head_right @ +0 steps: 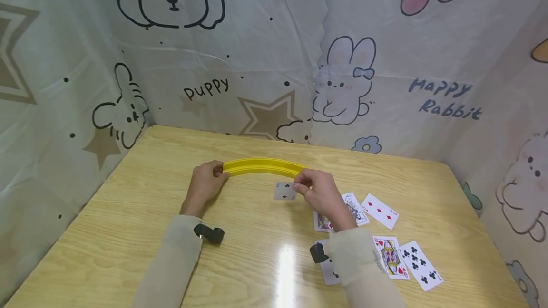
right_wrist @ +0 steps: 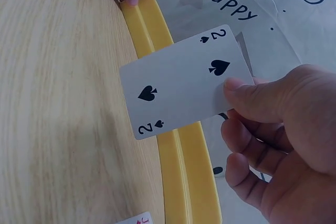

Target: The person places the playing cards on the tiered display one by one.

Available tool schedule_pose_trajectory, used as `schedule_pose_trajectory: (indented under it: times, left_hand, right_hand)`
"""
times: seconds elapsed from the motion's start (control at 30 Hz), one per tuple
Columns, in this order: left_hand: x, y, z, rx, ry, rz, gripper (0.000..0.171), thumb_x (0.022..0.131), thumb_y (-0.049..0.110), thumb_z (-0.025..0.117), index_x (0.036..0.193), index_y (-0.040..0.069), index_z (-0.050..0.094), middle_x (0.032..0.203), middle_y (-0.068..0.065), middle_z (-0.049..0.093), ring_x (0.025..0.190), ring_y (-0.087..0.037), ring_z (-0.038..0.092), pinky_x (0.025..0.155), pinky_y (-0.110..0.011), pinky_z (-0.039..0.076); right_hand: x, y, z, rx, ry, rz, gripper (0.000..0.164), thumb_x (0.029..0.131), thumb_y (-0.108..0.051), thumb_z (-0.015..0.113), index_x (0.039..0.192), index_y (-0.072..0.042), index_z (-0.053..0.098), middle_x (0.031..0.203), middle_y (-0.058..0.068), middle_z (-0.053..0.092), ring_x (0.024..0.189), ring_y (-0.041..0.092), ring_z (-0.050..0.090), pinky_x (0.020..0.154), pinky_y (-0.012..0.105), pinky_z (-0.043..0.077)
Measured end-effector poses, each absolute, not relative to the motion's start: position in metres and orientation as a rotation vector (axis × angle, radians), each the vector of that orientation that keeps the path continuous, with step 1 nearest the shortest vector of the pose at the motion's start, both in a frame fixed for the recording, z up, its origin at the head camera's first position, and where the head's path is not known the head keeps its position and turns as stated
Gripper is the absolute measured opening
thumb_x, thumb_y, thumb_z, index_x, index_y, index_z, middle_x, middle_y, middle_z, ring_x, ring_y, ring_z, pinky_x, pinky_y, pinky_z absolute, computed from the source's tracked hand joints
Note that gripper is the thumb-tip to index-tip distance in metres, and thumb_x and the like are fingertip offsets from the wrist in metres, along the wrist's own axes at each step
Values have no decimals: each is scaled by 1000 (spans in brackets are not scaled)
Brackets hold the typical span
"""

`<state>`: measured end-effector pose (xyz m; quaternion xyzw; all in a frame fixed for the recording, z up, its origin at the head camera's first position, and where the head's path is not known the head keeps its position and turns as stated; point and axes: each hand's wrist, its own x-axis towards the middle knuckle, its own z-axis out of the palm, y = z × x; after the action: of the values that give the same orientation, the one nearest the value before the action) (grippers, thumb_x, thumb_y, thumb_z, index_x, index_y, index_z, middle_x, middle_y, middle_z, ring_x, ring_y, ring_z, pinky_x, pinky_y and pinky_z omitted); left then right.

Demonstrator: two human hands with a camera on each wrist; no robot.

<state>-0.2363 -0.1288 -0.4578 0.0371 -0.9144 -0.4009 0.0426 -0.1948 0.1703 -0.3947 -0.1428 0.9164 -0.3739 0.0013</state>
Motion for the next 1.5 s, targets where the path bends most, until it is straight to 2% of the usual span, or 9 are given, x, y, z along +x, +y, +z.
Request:
schedule_pose_trajectory:
  times: [0.7, 1.13, 1.5]
  left_hand:
    - [-241, -122, -460, 122, -2798, -1233, 36, 94, 13, 72, 128, 1, 66, 110, -13, 68, 98, -24, 64, 86, -37, 54]
    - [-239, -128, -463, 138, -2779, -1231, 37, 94, 13, 73, 128, 1, 66, 109, -12, 69, 97, -24, 64, 87, -38, 53]
    - [-237, -131, -464, 81, -2752, -1224, 35, 92, 11, 74, 126, 0, 67, 107, -13, 70, 98, -24, 66, 85, -38, 54]
  right_hand:
    - [-225, 159, -389, -434, 2843, -1212, 7, 94, -15, 72, 92, -8, 71, 90, 2, 67, 85, 23, 59, 70, 37, 48]
    - [-247, 140, -386, -619, 2852, -1218, 5, 93, -10, 72, 89, -8, 72, 83, 1, 66, 78, 21, 60, 67, 36, 48]
    - [-258, 126, -382, -614, 2826, -1229, 6, 94, -10, 71, 88, -8, 73, 83, 2, 67, 77, 22, 60, 65, 36, 49]
